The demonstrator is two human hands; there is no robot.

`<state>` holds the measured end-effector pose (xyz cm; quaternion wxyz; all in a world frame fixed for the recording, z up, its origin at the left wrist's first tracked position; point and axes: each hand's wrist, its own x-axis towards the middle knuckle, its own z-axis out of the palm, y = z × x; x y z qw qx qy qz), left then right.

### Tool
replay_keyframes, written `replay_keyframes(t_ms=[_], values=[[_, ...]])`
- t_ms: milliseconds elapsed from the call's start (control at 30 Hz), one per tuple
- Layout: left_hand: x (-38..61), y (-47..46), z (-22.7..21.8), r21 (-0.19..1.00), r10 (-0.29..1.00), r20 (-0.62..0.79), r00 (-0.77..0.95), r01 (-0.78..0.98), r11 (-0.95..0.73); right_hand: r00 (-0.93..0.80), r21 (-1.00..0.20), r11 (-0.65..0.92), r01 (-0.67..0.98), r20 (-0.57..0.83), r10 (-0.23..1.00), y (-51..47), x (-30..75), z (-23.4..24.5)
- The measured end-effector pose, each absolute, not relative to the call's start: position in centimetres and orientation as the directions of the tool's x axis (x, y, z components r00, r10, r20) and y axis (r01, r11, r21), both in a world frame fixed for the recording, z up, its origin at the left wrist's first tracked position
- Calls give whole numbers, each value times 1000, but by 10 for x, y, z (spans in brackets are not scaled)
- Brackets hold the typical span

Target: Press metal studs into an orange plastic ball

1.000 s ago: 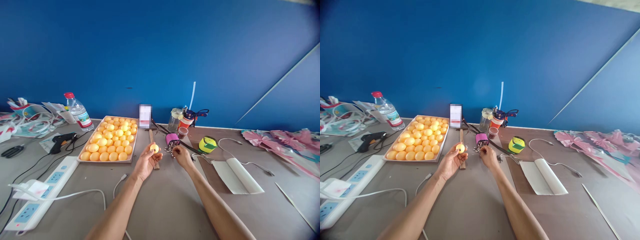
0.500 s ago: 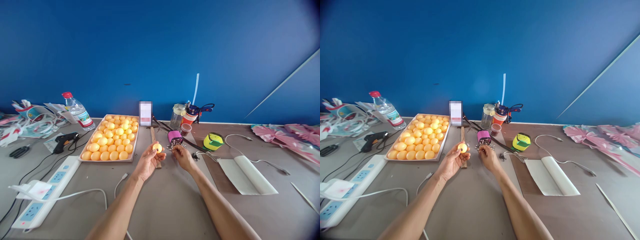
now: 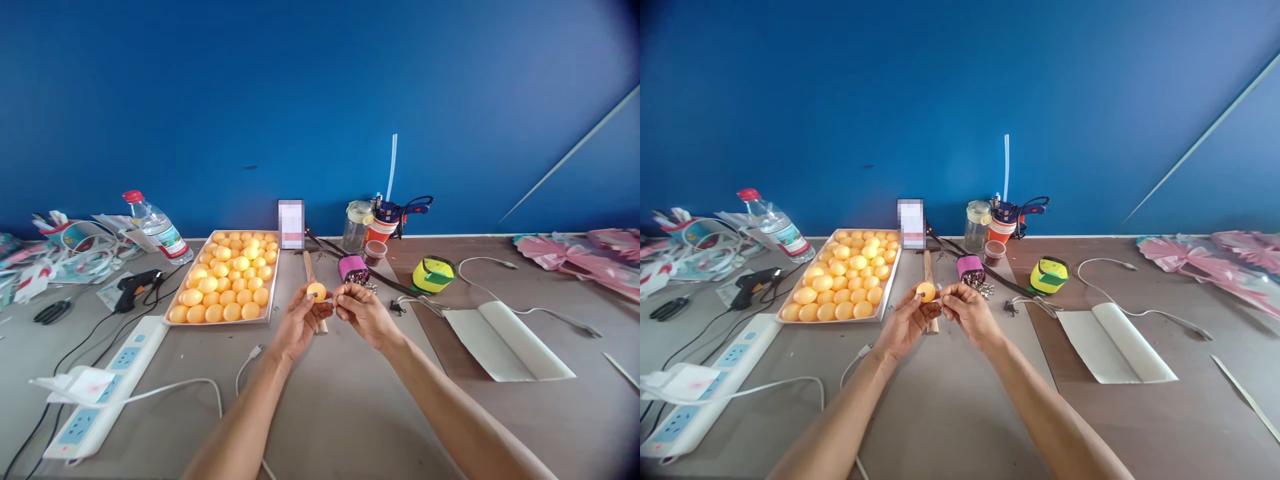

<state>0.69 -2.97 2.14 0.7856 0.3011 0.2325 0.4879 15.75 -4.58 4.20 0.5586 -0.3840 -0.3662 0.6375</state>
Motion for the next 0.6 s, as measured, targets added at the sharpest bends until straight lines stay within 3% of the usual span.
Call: replay_keyframes(t_ms=[233, 600], values=[[6, -28, 18, 778, 945, -111, 308, -565, 275, -32, -844, -77, -531, -70, 997, -37, 137, 28], [12, -29, 19, 821, 954, -107, 279, -516, 243, -131, -754, -154, -639, -90, 987, -36, 134, 17]])
